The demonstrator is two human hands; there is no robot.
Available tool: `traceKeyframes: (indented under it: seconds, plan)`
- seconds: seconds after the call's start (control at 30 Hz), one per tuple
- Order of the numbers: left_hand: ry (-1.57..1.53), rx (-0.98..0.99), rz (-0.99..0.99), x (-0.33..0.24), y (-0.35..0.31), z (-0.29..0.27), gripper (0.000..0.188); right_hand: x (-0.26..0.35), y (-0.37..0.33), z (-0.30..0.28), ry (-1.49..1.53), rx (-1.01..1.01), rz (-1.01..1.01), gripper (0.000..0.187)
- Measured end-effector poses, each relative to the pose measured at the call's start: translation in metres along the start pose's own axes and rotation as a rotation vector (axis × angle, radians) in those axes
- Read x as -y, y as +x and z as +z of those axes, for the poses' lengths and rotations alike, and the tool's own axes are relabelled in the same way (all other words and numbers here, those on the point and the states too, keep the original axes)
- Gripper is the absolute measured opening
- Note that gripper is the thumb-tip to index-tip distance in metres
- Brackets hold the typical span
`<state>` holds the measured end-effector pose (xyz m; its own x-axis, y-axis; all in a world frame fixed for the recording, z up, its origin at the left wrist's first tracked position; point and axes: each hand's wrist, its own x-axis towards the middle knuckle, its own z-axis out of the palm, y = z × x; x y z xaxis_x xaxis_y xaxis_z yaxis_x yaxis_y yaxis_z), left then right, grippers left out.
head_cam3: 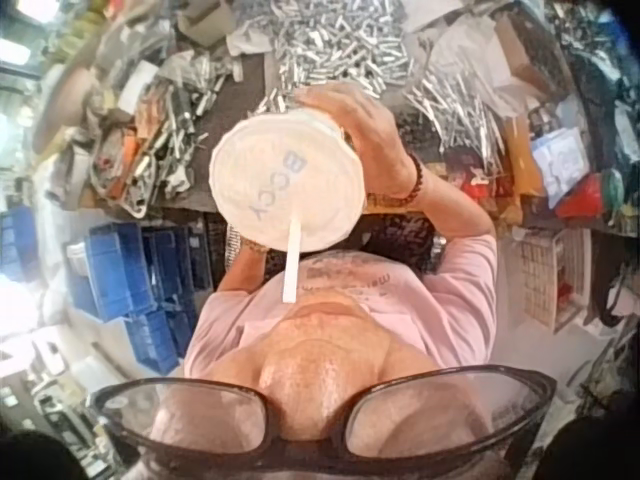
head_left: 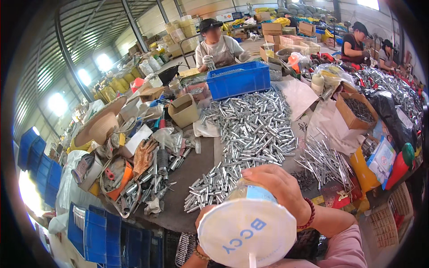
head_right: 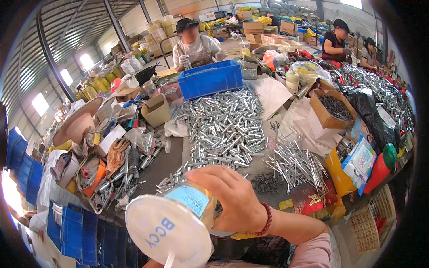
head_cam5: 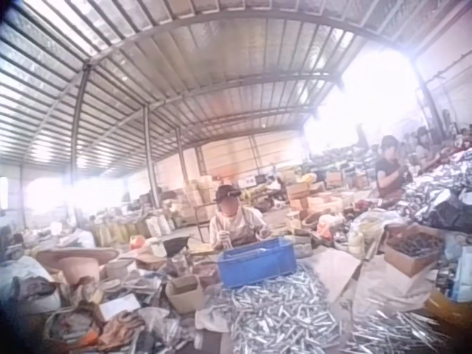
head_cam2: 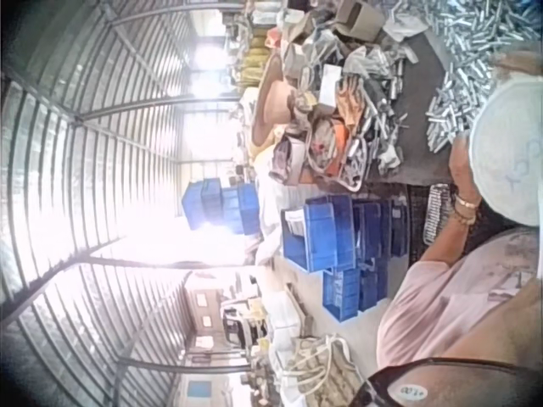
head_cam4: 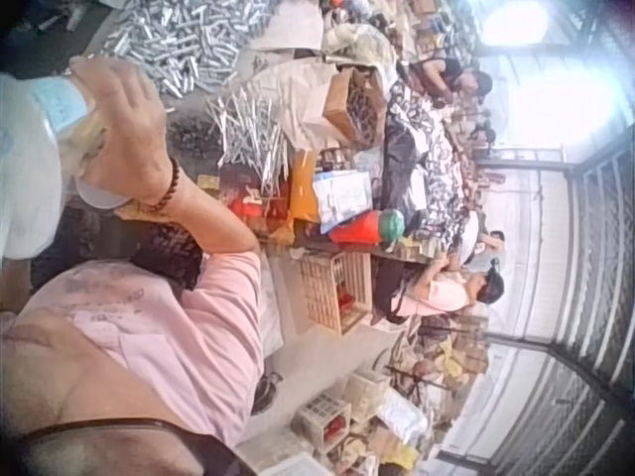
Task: The person assembles small metal components by hammering them together on a metal base plate.
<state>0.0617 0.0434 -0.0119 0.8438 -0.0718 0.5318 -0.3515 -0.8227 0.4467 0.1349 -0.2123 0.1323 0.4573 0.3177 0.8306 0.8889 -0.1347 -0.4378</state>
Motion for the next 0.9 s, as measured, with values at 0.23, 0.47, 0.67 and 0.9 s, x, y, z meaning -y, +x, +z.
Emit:
traceKeyframes:
  seconds: [0.23, 0.47, 0.67, 0.9]
  plan:
    - [0.058, 0.067, 0.000, -0.014, 0.012, -0.009, 0.028, 0.003, -0.001, -0.001, 0.032, -0.008, -0.025, 0.073]
    - [0.075, 0.050, 0.023, -0.023, 0.012, -0.016, 0.027, 0.010, 0.002, -0.007, 0.050, -0.053, -0.054, 0.074]
    - [0.027, 0.059, 0.072, 0.002, 0.019, -0.004, 0.030, -0.003, 0.001, -0.005, 0.058, -0.083, -0.053, 0.073]
    - [0.014, 0.070, 0.059, -0.001, 0.012, -0.001, 0.029, -0.005, 0.004, -0.008, 0.056, -0.098, -0.095, 0.071]
